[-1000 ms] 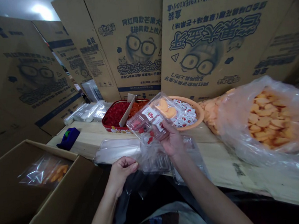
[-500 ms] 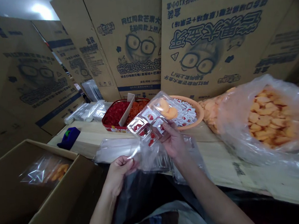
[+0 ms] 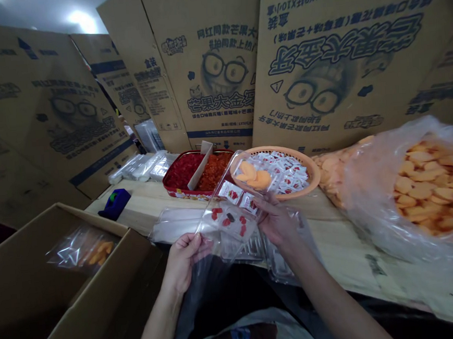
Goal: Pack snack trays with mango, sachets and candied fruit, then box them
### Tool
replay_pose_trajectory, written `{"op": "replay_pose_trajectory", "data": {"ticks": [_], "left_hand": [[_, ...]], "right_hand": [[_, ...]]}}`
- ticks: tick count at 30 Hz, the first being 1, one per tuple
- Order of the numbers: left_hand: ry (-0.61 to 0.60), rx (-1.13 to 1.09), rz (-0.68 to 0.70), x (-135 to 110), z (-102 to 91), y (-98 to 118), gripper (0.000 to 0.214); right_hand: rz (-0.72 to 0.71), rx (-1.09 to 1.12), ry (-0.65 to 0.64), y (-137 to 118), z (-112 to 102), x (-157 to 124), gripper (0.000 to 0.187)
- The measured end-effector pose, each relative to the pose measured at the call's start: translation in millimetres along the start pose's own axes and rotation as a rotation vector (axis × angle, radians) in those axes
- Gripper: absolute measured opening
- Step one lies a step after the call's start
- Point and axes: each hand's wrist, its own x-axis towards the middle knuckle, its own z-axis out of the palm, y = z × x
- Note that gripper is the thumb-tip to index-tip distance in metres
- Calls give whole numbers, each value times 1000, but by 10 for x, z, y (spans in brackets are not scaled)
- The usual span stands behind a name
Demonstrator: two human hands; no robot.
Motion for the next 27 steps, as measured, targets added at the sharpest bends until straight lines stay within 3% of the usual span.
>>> {"op": "replay_pose_trajectory", "data": {"ticks": [7, 15, 22, 24, 27], "left_hand": [[-155, 171, 21, 21, 65, 77, 36], [-261, -135, -130, 160, 135, 142, 25], [-233, -249, -162, 180, 116, 41, 22], [-213, -270, -159, 170, 104, 23, 22], [-177, -307, -122, 201, 83, -28, 24]], "right_hand": [[162, -144, -58, 97, 143, -47, 33], [254, -290, -96, 176, 168, -56, 23], [89, -253, -36, 169, 146, 160, 70], [93, -348, -39, 142, 127, 239, 66], [48, -586, -101, 147, 82, 324, 40]]}}
